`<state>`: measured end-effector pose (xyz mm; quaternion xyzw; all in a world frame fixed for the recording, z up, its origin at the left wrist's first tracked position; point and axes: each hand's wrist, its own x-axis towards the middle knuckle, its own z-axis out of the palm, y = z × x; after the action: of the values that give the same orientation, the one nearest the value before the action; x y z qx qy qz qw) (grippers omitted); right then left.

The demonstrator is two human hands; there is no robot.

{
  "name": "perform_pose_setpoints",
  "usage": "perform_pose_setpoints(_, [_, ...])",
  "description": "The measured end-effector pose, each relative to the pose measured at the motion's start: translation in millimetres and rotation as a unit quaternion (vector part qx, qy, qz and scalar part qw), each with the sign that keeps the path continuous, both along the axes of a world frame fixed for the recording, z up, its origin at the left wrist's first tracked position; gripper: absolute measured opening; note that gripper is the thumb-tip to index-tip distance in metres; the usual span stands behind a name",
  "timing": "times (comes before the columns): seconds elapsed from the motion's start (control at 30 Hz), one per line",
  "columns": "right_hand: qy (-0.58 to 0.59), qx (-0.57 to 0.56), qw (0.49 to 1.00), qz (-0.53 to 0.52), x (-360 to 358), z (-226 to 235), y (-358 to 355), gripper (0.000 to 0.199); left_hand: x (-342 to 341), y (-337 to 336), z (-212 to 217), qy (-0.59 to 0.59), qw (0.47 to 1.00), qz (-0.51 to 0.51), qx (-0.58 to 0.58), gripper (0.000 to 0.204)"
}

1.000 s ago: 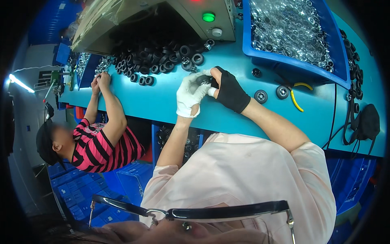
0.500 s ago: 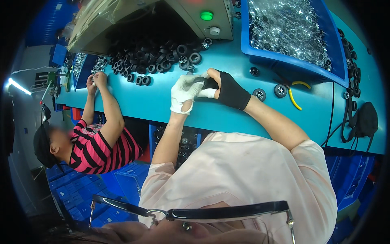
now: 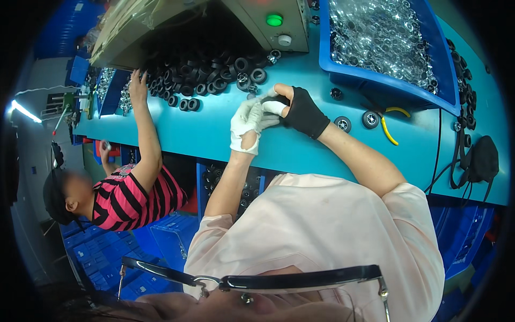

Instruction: The person assembles wheels by picking up rubber tires and wheel hubs by hand, fitting each tire onto a hub, and placing the assembled wheels into a container.

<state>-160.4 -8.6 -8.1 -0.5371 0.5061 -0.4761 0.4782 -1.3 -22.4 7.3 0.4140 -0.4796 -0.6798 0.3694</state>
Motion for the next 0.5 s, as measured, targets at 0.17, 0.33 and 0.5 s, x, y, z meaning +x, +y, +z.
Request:
perform_pose_setpoints(0.17, [-0.028,-0.027,0.999,0.012,-1.8,-1.5,6.3,0.035,7.7,-10.7,-7.5,0.057,0.996,0.028,0.061,0.033])
perform_pose_setpoints(0.33, [0.023,-0.027,0.999,-0.006,0.3,0.0,8.7,0.037,6.0,-11.2,-4.9,-0.003,1.0,-0.003,0.003,0.034])
perform_pose_setpoints(0.5, [0.016,-0.035,0.999,-0.004,0.8,0.2,5.4,0.033,5.6,-11.6,-7.1,-0.017,1.0,-0.003,-0.023,0.032])
